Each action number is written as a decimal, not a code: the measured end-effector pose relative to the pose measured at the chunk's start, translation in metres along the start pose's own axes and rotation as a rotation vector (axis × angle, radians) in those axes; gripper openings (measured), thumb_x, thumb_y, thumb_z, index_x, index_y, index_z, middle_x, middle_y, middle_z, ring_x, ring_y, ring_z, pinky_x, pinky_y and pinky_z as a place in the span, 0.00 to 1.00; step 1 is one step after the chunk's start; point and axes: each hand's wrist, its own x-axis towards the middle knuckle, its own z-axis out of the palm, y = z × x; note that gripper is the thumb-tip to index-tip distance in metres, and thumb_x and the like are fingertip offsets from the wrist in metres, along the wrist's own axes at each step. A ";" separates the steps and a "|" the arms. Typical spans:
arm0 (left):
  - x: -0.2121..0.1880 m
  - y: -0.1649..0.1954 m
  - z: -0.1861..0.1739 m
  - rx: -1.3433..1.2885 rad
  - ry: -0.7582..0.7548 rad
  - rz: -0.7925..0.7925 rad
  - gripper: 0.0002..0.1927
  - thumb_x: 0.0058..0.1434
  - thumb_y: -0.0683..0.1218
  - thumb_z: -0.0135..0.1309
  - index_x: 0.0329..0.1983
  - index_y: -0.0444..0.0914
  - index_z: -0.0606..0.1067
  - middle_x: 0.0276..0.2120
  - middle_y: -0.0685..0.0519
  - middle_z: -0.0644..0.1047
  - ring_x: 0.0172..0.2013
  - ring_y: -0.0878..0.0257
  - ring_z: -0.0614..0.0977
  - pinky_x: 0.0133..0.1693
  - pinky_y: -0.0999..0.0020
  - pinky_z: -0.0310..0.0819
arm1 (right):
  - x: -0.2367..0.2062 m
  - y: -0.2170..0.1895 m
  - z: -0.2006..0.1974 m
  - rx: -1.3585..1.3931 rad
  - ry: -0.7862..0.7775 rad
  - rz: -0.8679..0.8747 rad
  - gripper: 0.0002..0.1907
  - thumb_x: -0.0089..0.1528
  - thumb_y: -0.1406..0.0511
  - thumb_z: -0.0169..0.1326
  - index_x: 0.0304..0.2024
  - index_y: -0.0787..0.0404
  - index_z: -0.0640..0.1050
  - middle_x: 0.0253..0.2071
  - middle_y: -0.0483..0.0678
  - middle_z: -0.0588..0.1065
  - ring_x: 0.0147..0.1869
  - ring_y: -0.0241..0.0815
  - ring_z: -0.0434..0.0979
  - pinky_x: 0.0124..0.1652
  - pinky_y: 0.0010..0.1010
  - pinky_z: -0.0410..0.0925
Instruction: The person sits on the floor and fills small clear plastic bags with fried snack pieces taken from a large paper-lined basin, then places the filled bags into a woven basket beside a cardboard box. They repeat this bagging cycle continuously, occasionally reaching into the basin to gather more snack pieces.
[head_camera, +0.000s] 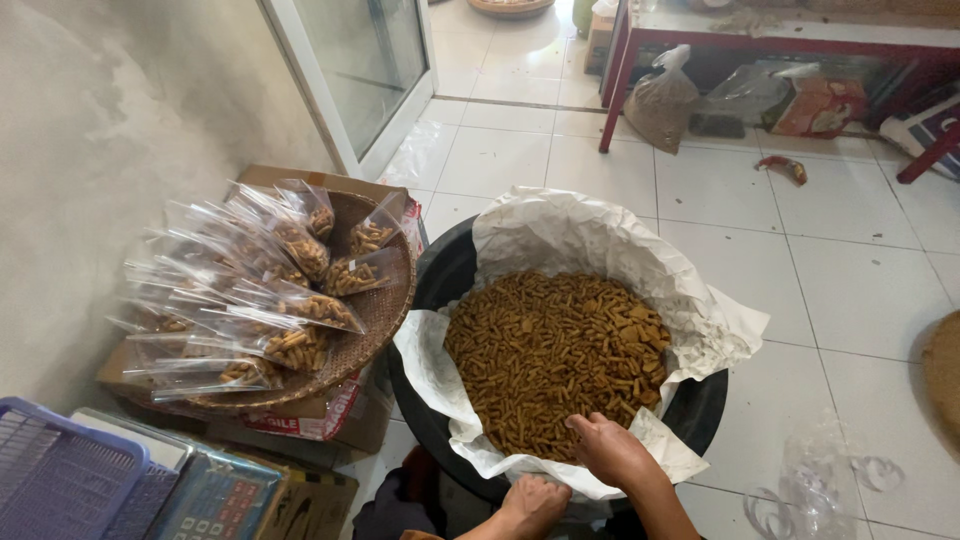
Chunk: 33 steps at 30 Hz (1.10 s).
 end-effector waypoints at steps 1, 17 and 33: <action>0.001 0.000 0.000 0.025 0.067 0.020 0.05 0.65 0.43 0.51 0.36 0.37 0.75 0.29 0.47 0.79 0.33 0.49 0.82 0.33 0.51 0.76 | 0.000 0.001 0.000 -0.002 0.002 -0.003 0.25 0.60 0.61 0.58 0.60 0.54 0.71 0.47 0.57 0.75 0.52 0.60 0.77 0.51 0.46 0.71; 0.016 0.002 0.002 0.101 0.135 -0.331 0.07 0.71 0.45 0.47 0.50 0.42 0.73 0.29 0.46 0.78 0.24 0.47 0.83 0.22 0.51 0.76 | 0.004 0.009 0.009 -0.022 0.032 -0.035 0.25 0.61 0.56 0.60 0.59 0.53 0.71 0.46 0.58 0.75 0.52 0.61 0.77 0.50 0.48 0.71; 0.026 0.006 0.014 -0.012 -0.127 -0.092 0.15 0.66 0.46 0.49 0.51 0.35 0.75 0.49 0.40 0.79 0.52 0.42 0.81 0.53 0.47 0.75 | 0.004 0.005 0.000 -0.002 -0.003 -0.045 0.24 0.61 0.59 0.58 0.59 0.56 0.70 0.45 0.58 0.74 0.50 0.61 0.77 0.48 0.49 0.71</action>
